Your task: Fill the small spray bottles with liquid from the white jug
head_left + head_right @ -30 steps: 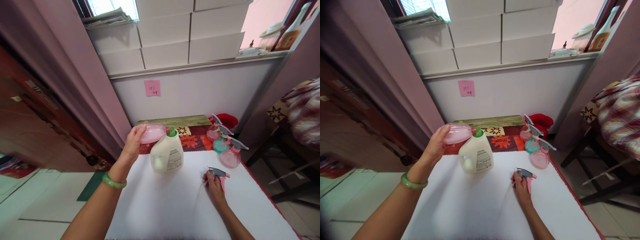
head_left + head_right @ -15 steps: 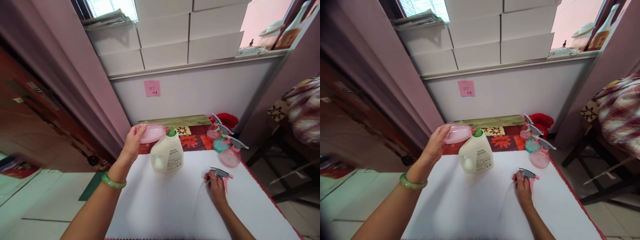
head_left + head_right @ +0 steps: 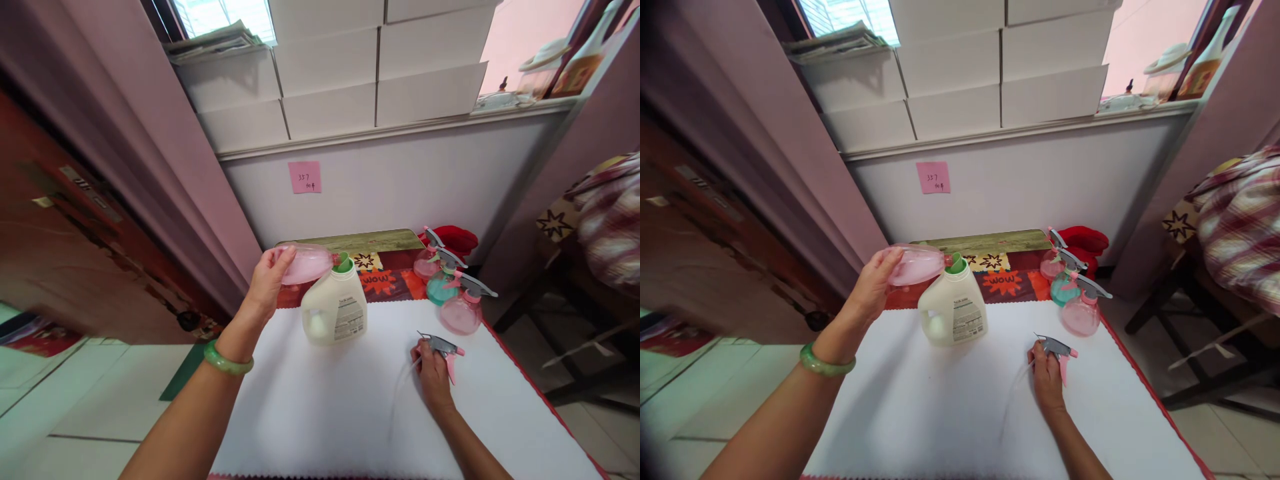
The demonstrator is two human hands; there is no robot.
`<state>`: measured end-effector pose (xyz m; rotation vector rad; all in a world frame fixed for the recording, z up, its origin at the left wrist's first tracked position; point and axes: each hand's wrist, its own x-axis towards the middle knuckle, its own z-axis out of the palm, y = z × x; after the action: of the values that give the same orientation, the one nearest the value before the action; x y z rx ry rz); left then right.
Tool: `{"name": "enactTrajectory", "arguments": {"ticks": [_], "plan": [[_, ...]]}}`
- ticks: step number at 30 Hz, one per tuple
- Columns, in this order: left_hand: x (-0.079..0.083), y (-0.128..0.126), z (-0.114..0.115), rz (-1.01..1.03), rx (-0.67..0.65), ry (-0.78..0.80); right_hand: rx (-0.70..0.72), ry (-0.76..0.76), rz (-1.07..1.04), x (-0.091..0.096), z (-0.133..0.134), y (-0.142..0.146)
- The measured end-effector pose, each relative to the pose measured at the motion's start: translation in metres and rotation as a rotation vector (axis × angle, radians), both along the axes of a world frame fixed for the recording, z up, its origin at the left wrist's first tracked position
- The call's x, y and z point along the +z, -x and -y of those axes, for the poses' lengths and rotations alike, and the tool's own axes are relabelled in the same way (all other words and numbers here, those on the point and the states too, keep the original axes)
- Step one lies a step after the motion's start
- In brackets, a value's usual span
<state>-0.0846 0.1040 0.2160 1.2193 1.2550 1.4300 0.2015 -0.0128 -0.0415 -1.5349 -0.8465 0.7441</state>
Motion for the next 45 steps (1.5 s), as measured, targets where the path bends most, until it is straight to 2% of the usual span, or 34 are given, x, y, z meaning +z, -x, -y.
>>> {"name": "enactTrajectory", "arguments": {"ticks": [4,14,26,36,45], "plan": [[0.000,0.001,-0.002,-0.032,-0.004,-0.009,0.046,0.047,-0.027,0.000,0.000,-0.001],[0.005,0.001,-0.003,-0.090,-0.007,-0.006,0.070,0.022,-0.051,0.001,-0.001,0.000],[0.010,-0.001,-0.003,-0.153,-0.004,-0.016,0.073,0.051,-0.037,-0.010,-0.002,-0.002],[0.017,-0.001,-0.004,-0.310,0.069,-0.085,0.092,0.027,-0.041,-0.015,-0.003,-0.002],[0.026,-0.005,-0.005,-0.404,0.038,-0.087,0.068,0.050,-0.058,-0.007,-0.003,-0.002]]}}
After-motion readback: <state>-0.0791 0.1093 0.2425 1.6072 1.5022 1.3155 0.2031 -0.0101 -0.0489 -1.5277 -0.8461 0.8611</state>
